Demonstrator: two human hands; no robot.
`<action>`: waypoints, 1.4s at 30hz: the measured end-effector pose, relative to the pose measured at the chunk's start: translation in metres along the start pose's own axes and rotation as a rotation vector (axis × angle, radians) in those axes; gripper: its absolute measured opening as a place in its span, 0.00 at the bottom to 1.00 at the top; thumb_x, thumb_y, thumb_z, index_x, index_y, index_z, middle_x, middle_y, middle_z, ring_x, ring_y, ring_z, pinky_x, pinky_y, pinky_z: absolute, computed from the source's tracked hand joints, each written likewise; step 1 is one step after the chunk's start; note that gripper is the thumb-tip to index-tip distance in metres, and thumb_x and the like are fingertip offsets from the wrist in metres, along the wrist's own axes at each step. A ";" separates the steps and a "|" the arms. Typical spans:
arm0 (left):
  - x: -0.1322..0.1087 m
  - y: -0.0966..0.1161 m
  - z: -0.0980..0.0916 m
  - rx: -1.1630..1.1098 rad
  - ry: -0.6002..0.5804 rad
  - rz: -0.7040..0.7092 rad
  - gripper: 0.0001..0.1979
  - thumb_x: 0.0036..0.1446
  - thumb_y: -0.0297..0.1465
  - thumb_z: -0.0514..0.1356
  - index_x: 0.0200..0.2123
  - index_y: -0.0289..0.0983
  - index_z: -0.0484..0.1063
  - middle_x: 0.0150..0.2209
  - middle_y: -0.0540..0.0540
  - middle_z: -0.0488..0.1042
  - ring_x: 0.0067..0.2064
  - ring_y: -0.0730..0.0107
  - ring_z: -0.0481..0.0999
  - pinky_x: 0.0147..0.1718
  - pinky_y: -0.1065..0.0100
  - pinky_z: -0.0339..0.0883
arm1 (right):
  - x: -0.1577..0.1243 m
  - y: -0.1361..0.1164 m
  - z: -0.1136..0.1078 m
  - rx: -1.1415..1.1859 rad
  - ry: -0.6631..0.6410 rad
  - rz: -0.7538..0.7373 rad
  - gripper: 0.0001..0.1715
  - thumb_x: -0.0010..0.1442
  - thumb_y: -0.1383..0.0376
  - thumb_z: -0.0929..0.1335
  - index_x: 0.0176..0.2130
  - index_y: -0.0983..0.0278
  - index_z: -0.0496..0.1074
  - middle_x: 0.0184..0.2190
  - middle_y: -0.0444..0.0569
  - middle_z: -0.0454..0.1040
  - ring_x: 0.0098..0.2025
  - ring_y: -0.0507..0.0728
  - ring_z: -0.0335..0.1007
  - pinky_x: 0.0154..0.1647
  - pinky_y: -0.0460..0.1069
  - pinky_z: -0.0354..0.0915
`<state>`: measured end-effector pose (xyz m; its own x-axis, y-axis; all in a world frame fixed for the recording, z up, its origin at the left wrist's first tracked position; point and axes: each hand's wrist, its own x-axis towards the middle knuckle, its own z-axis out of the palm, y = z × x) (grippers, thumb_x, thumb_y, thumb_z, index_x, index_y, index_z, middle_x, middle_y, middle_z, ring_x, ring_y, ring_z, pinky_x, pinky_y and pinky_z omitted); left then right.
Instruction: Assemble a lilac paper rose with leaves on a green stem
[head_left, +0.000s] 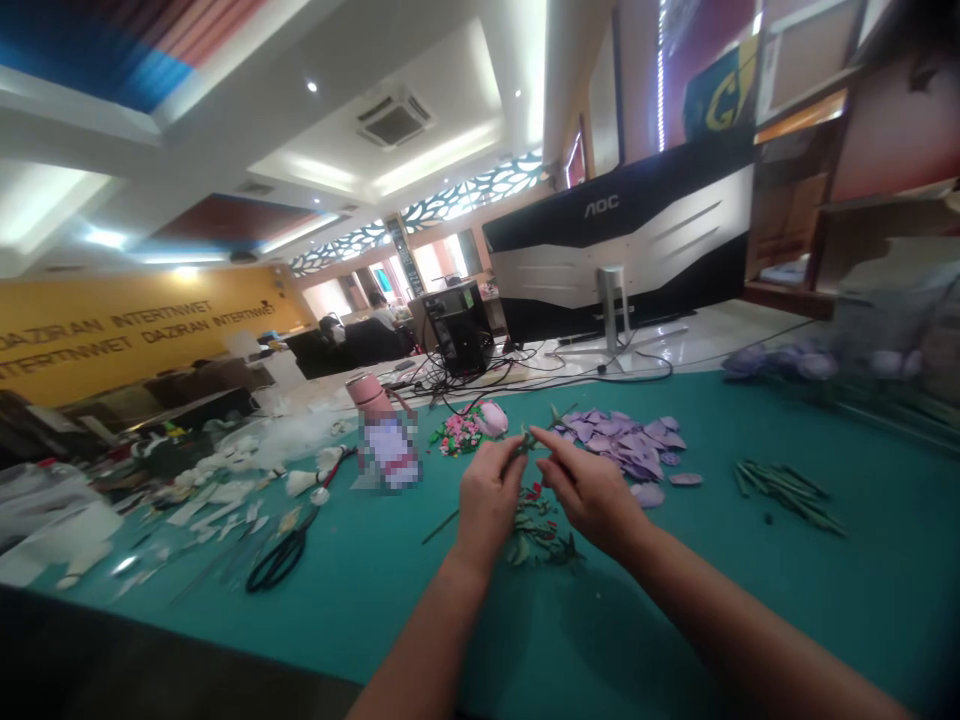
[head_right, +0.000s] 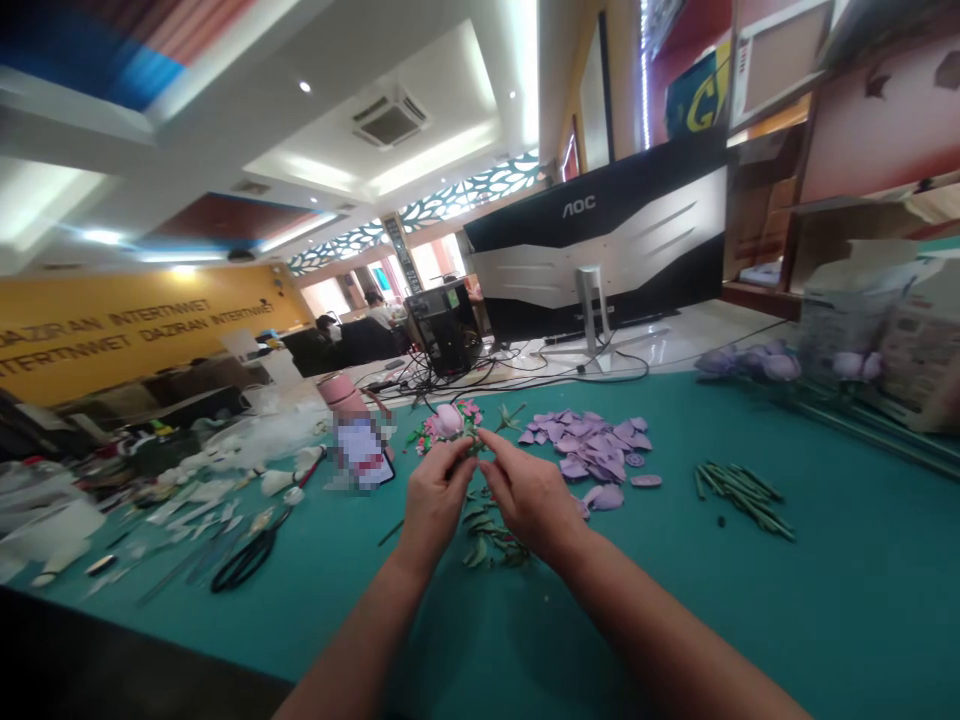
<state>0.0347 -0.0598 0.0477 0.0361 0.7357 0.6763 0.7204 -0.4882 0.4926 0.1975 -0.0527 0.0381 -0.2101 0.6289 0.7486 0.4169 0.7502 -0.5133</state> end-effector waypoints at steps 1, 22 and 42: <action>0.000 0.001 0.002 0.005 0.005 0.013 0.12 0.62 0.28 0.58 0.48 0.38 0.75 0.39 0.45 0.75 0.41 0.68 0.75 0.44 0.67 0.69 | 0.000 0.000 0.001 0.000 -0.005 -0.005 0.24 0.68 0.63 0.60 0.59 0.69 0.69 0.39 0.55 0.81 0.38 0.58 0.79 0.43 0.50 0.73; 0.002 -0.011 -0.006 -0.205 0.083 -0.222 0.12 0.58 0.35 0.62 0.45 0.39 0.78 0.32 0.50 0.73 0.32 0.71 0.72 0.35 0.69 0.68 | 0.000 0.008 0.007 -0.122 -0.024 0.058 0.24 0.68 0.64 0.59 0.59 0.69 0.69 0.45 0.56 0.81 0.41 0.60 0.80 0.42 0.52 0.73; -0.008 -0.056 -0.031 0.179 0.055 -0.230 0.13 0.58 0.24 0.61 0.45 0.39 0.77 0.43 0.45 0.78 0.46 0.66 0.76 0.50 0.66 0.68 | -0.011 0.016 0.004 -0.120 -0.061 0.105 0.21 0.68 0.57 0.60 0.55 0.58 0.71 0.29 0.45 0.78 0.28 0.56 0.75 0.29 0.49 0.65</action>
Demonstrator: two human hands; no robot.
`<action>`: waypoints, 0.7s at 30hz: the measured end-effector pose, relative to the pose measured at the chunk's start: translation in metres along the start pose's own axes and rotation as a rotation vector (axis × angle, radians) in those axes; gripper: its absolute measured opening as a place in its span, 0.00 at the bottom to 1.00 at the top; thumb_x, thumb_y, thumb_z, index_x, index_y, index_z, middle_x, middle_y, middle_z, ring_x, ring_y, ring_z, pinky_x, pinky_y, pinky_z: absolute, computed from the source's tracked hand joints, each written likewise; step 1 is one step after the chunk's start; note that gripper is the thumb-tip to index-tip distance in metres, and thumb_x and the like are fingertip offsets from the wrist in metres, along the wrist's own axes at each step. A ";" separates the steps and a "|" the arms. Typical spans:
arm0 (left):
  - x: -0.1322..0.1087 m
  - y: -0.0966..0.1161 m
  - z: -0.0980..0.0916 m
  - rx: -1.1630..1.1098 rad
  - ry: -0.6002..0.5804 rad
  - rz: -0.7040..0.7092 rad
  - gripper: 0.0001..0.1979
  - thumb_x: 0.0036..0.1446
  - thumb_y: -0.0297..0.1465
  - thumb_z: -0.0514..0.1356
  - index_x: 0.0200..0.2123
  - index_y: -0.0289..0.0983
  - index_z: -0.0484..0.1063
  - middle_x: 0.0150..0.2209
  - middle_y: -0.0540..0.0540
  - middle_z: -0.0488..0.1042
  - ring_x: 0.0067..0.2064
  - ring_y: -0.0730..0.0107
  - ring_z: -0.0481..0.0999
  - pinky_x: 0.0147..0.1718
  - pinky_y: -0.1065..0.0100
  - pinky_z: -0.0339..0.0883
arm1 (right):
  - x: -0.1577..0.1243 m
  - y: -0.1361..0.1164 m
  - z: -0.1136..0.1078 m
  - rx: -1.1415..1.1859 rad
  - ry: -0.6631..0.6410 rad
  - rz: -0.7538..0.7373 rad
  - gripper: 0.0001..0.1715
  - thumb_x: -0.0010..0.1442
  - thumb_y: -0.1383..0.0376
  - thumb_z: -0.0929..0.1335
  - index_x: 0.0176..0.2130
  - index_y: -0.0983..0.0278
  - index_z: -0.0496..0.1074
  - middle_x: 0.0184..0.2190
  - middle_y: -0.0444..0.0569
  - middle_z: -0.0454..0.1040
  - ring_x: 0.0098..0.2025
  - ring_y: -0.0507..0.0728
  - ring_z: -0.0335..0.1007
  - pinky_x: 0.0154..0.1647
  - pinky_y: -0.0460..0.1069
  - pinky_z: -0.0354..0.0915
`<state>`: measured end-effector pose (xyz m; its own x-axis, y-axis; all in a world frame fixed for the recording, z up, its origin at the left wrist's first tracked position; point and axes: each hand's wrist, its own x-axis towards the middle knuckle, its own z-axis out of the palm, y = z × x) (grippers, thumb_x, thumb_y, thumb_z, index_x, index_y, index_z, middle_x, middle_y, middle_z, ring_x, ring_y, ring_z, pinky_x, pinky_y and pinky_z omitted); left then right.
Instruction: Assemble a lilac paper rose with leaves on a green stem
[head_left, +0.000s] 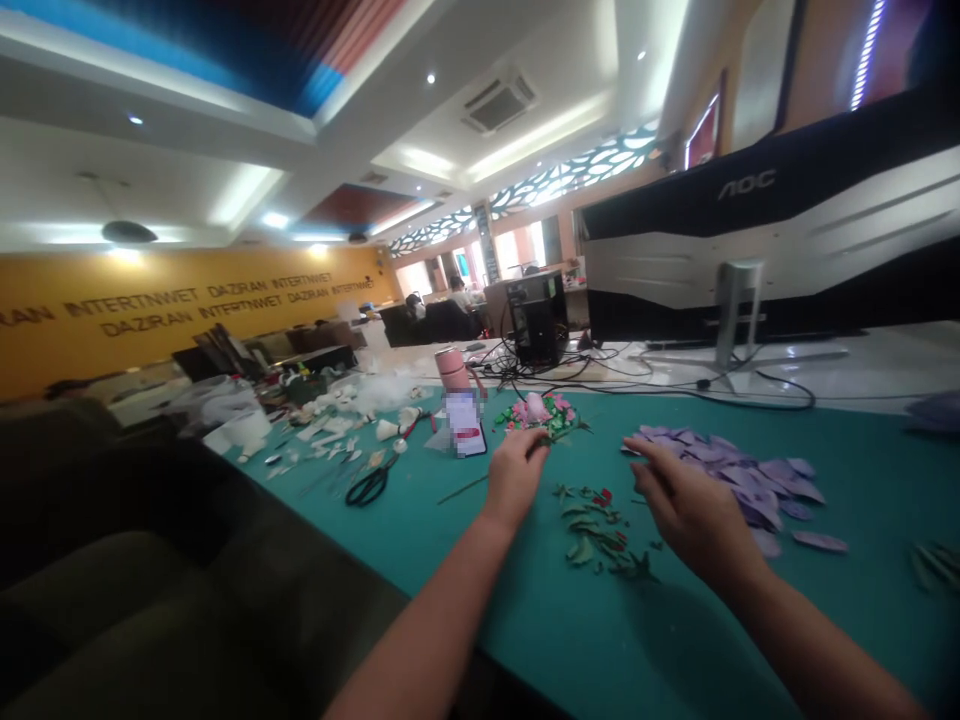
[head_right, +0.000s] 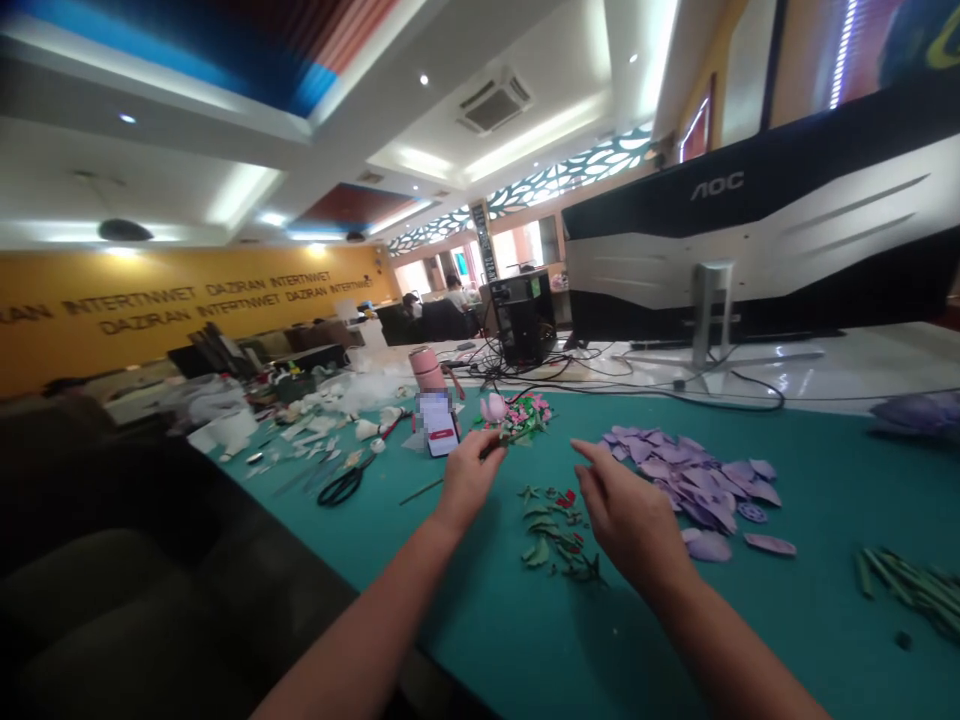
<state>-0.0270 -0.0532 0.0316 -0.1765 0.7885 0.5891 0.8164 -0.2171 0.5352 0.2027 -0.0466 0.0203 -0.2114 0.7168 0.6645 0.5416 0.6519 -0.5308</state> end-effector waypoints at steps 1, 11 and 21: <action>0.000 -0.008 0.000 0.027 -0.008 -0.034 0.13 0.58 0.24 0.61 0.46 0.39 0.77 0.44 0.46 0.78 0.47 0.66 0.76 0.51 0.66 0.67 | 0.000 0.001 0.001 0.000 -0.003 -0.010 0.20 0.68 0.57 0.60 0.54 0.59 0.72 0.29 0.46 0.79 0.29 0.56 0.76 0.29 0.49 0.66; 0.007 -0.068 -0.002 0.256 -0.155 -0.180 0.16 0.59 0.24 0.57 0.49 0.37 0.77 0.45 0.41 0.77 0.46 0.60 0.76 0.48 0.64 0.67 | -0.001 0.010 0.004 -0.047 -0.006 -0.067 0.19 0.67 0.58 0.61 0.51 0.60 0.75 0.33 0.48 0.81 0.34 0.57 0.79 0.33 0.50 0.69; -0.006 -0.098 0.012 0.482 -0.356 -0.075 0.23 0.62 0.22 0.50 0.56 0.45 0.71 0.47 0.43 0.69 0.43 0.64 0.73 0.43 0.68 0.64 | 0.002 0.018 0.006 -0.071 -0.050 -0.111 0.18 0.67 0.58 0.62 0.48 0.60 0.76 0.34 0.48 0.82 0.33 0.56 0.79 0.35 0.48 0.71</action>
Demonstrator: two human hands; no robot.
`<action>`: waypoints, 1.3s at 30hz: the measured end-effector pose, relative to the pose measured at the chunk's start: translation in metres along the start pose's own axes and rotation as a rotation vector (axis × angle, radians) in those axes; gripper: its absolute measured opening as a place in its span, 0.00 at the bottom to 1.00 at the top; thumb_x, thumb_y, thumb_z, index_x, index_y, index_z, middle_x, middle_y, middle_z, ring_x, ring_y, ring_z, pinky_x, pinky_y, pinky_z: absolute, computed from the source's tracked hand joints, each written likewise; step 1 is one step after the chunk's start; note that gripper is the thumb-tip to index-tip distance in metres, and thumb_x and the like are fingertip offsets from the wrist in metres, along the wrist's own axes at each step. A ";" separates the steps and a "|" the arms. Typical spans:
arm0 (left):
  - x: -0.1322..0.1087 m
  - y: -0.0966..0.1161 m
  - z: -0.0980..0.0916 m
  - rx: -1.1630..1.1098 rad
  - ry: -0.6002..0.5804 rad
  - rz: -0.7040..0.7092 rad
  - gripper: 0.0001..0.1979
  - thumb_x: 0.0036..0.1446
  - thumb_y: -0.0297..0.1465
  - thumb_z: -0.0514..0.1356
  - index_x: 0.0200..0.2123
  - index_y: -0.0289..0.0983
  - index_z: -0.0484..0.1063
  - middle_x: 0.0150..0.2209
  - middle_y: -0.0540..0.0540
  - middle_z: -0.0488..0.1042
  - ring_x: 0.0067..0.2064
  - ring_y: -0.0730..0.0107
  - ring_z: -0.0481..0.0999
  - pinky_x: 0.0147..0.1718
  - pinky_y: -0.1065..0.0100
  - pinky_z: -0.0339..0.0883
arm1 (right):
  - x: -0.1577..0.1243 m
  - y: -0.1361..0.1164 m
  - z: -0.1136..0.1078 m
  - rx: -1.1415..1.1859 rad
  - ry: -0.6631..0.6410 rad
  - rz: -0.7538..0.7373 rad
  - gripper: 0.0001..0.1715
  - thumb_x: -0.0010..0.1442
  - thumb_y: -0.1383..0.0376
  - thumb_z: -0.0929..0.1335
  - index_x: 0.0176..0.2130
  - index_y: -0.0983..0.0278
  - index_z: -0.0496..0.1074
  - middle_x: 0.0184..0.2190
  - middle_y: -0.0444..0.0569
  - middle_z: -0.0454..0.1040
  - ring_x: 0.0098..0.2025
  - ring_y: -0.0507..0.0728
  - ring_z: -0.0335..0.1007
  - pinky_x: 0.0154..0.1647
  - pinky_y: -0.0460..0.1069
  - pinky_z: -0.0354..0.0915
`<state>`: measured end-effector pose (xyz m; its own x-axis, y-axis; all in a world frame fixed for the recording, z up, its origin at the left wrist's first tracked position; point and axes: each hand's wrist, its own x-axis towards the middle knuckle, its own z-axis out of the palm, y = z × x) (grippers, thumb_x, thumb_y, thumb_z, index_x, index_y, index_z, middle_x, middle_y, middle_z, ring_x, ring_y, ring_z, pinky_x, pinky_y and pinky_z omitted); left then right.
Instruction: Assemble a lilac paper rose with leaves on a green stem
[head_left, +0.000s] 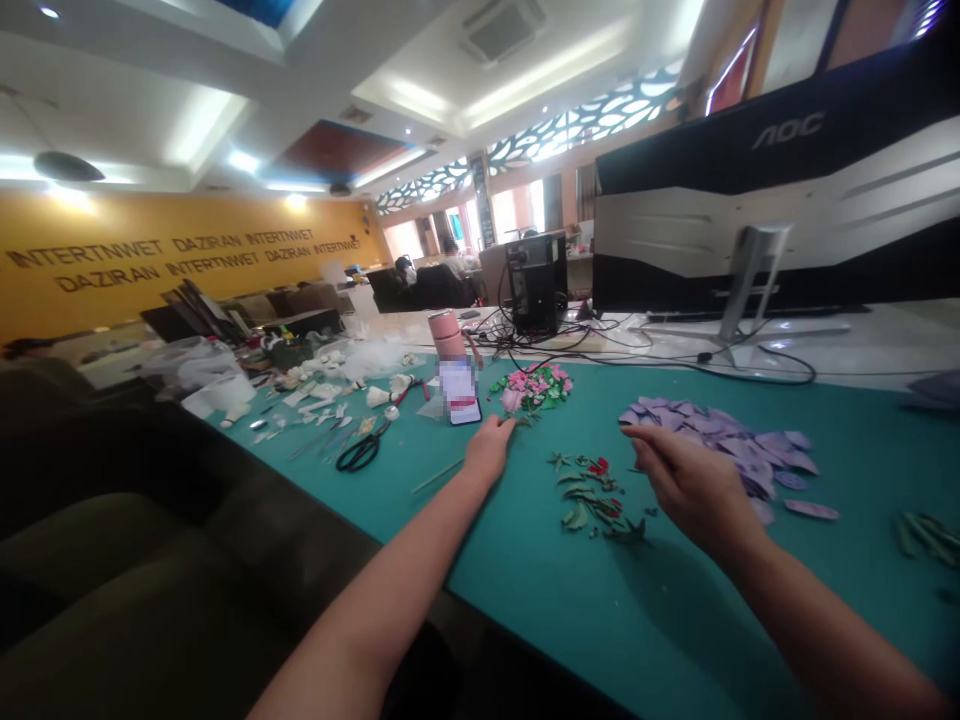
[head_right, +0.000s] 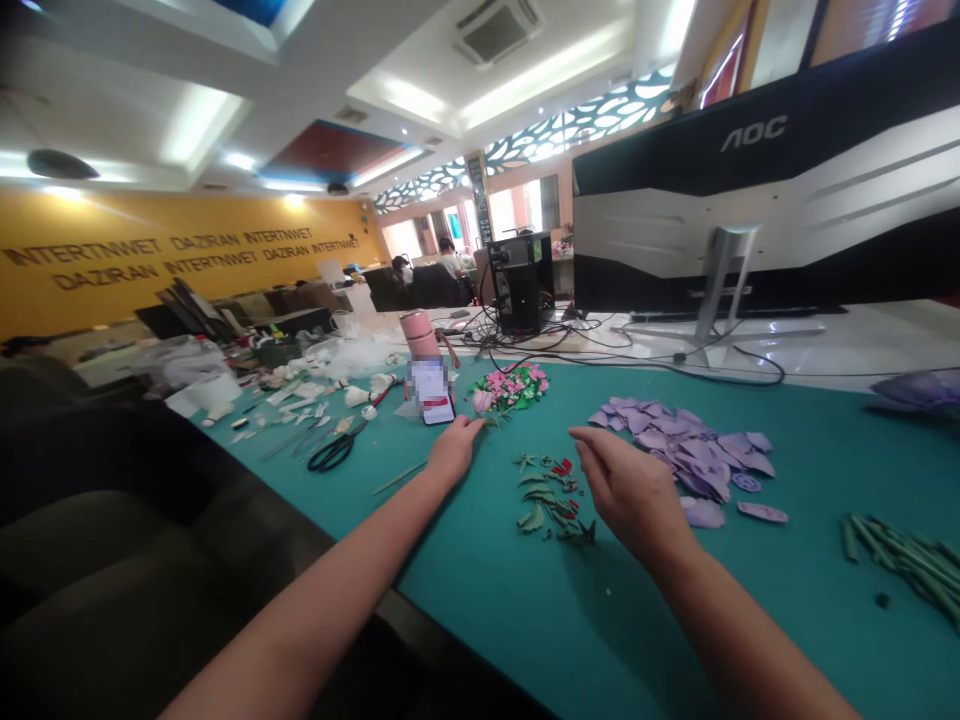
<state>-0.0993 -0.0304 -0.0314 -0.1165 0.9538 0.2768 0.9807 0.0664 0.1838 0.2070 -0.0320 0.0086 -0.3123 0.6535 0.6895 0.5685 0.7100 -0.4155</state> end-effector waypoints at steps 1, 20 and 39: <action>0.000 0.000 0.001 0.012 -0.011 0.009 0.22 0.63 0.22 0.50 0.56 0.46 0.70 0.47 0.44 0.69 0.43 0.64 0.72 0.43 0.69 0.64 | 0.000 0.000 0.000 -0.002 -0.001 -0.002 0.18 0.67 0.58 0.62 0.48 0.60 0.77 0.34 0.48 0.82 0.33 0.56 0.79 0.35 0.48 0.71; 0.023 -0.017 -0.001 -0.192 -0.065 -0.262 0.15 0.58 0.35 0.61 0.48 0.35 0.72 0.45 0.41 0.76 0.47 0.58 0.74 0.46 0.63 0.65 | -0.002 -0.006 0.000 0.016 0.039 0.026 0.18 0.67 0.59 0.61 0.46 0.60 0.77 0.36 0.49 0.82 0.37 0.58 0.80 0.40 0.50 0.72; 0.056 -0.022 -0.001 -0.520 -0.375 -0.363 0.19 0.63 0.38 0.60 0.54 0.34 0.69 0.53 0.41 0.71 0.50 0.58 0.74 0.47 0.54 0.73 | -0.007 0.006 0.009 -0.028 -0.031 0.001 0.17 0.67 0.58 0.62 0.46 0.59 0.77 0.33 0.48 0.82 0.34 0.58 0.80 0.34 0.49 0.71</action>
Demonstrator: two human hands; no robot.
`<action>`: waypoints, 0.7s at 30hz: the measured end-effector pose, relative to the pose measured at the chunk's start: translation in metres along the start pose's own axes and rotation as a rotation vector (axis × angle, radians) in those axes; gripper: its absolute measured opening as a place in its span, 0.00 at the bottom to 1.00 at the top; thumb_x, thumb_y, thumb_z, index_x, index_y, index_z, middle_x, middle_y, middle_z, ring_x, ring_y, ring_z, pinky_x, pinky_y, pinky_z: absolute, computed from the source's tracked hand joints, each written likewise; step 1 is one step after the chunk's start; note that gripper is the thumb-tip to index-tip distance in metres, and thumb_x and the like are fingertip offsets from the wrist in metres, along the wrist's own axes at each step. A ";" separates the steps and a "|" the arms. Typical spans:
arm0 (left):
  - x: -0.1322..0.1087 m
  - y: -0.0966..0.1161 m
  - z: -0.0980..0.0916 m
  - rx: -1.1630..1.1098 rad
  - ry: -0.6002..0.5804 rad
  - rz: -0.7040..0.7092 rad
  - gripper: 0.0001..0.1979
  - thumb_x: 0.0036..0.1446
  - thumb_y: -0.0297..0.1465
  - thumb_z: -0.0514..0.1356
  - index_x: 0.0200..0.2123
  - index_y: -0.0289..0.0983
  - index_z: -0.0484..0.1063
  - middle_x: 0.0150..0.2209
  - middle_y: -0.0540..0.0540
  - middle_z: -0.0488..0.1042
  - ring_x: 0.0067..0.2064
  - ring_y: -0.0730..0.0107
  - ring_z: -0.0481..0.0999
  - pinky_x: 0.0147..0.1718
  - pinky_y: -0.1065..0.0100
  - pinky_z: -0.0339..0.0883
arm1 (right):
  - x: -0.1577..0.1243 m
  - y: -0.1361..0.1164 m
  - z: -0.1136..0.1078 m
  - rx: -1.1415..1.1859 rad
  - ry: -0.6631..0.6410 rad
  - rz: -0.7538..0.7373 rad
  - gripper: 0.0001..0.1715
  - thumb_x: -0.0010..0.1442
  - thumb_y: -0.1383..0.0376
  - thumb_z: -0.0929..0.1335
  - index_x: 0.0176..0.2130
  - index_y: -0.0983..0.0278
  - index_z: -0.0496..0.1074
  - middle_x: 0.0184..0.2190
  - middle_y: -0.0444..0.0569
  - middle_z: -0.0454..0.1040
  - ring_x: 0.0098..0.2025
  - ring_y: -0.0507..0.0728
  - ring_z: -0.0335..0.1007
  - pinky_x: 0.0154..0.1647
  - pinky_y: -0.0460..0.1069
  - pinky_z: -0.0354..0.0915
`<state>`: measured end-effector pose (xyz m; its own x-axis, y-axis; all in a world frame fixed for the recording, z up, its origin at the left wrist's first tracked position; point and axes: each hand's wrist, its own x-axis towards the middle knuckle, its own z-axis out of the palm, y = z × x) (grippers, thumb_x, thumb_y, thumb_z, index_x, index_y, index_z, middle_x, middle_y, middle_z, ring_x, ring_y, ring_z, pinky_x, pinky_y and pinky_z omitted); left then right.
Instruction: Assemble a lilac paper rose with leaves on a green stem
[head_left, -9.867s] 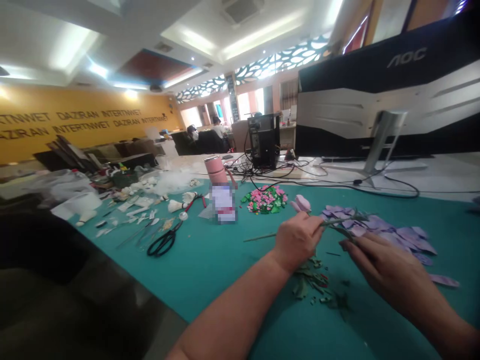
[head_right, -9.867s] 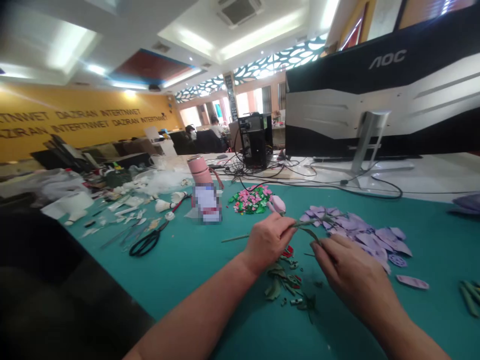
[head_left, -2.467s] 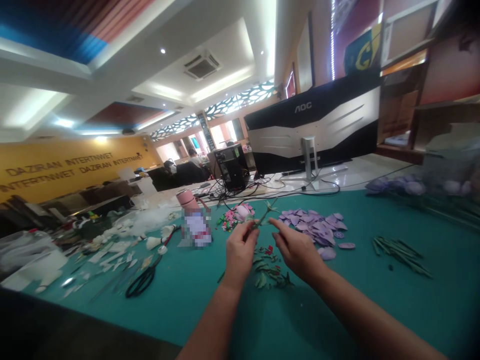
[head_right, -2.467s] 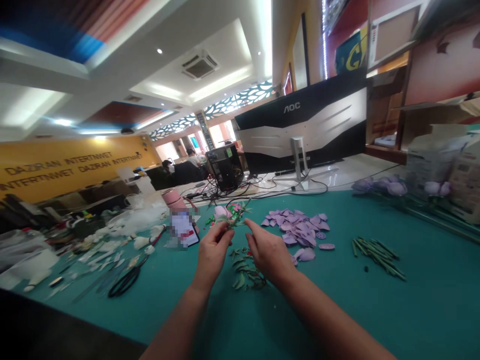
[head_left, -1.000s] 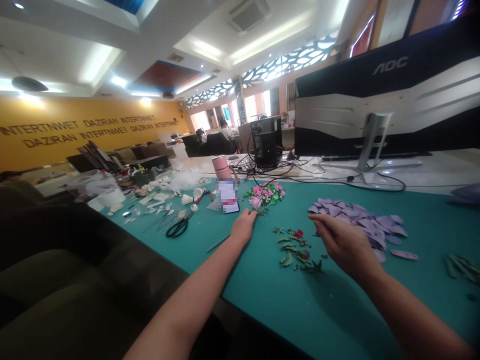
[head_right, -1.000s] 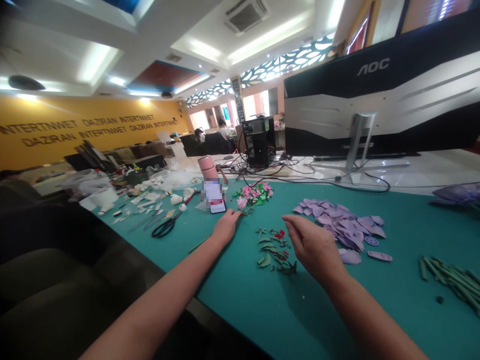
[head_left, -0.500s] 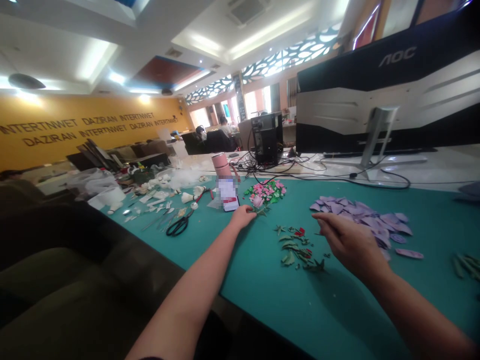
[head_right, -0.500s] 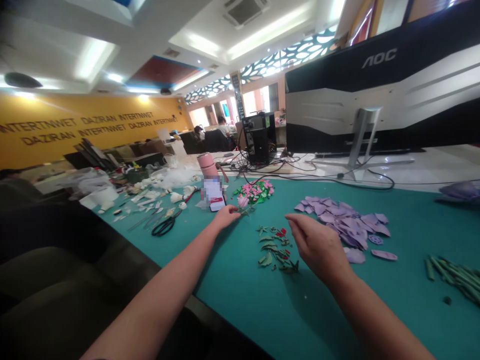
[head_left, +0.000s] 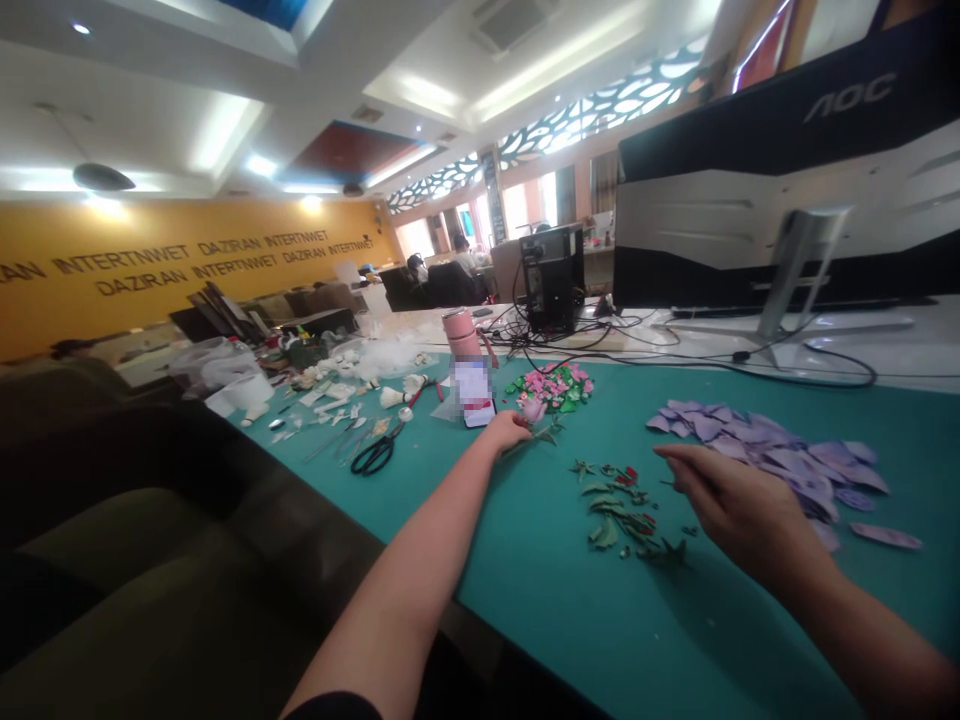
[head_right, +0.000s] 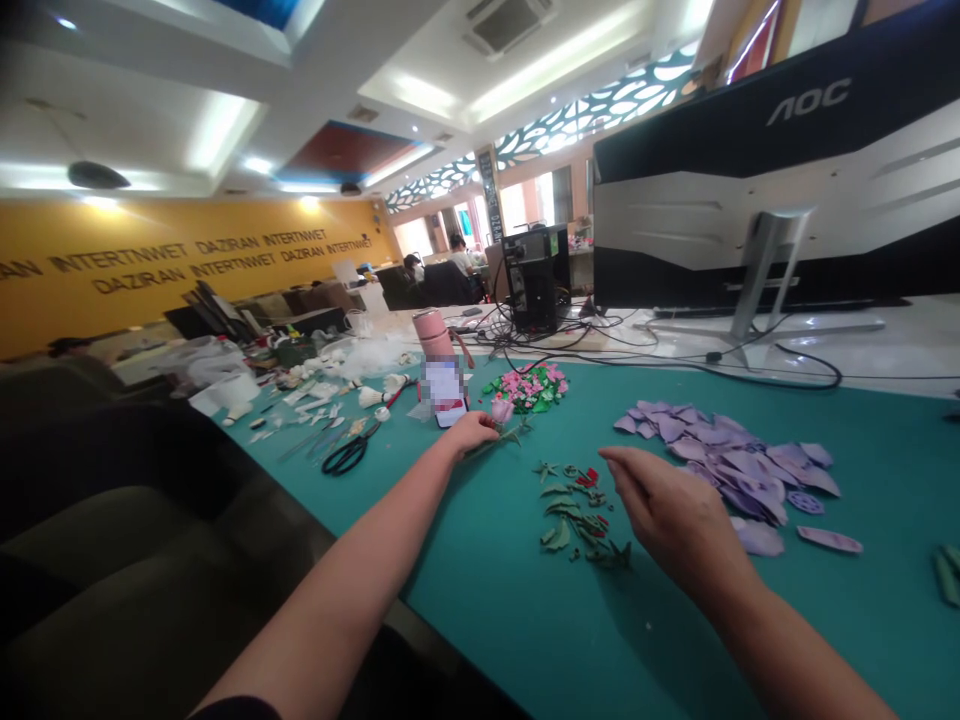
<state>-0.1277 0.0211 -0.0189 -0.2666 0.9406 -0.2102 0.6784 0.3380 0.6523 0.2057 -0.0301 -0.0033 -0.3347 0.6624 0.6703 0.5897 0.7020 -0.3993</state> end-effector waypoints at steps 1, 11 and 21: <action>0.001 -0.001 -0.001 0.002 -0.004 0.007 0.19 0.63 0.38 0.60 0.54 0.34 0.69 0.53 0.41 0.71 0.50 0.58 0.74 0.47 0.54 0.73 | 0.000 -0.002 0.000 0.003 0.005 0.016 0.17 0.67 0.58 0.61 0.45 0.60 0.77 0.34 0.49 0.82 0.35 0.58 0.80 0.35 0.50 0.71; 0.000 -0.007 0.001 -0.035 0.087 0.131 0.11 0.48 0.25 0.67 0.36 0.31 0.74 0.33 0.50 0.74 0.36 0.69 0.73 0.38 0.67 0.69 | 0.000 -0.005 0.000 0.018 -0.022 0.042 0.18 0.68 0.58 0.61 0.46 0.61 0.76 0.34 0.50 0.82 0.36 0.59 0.80 0.36 0.50 0.71; 0.002 -0.009 0.004 -0.002 0.148 0.183 0.16 0.40 0.25 0.66 0.37 0.34 0.75 0.31 0.51 0.73 0.33 0.69 0.70 0.36 0.70 0.65 | 0.002 -0.004 -0.002 0.020 -0.045 0.033 0.16 0.68 0.59 0.61 0.46 0.60 0.76 0.37 0.48 0.82 0.37 0.59 0.80 0.37 0.50 0.71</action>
<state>-0.1316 0.0203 -0.0281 -0.2367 0.9714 0.0208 0.7236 0.1619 0.6710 0.2039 -0.0326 0.0006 -0.3484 0.6957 0.6282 0.5863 0.6846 -0.4331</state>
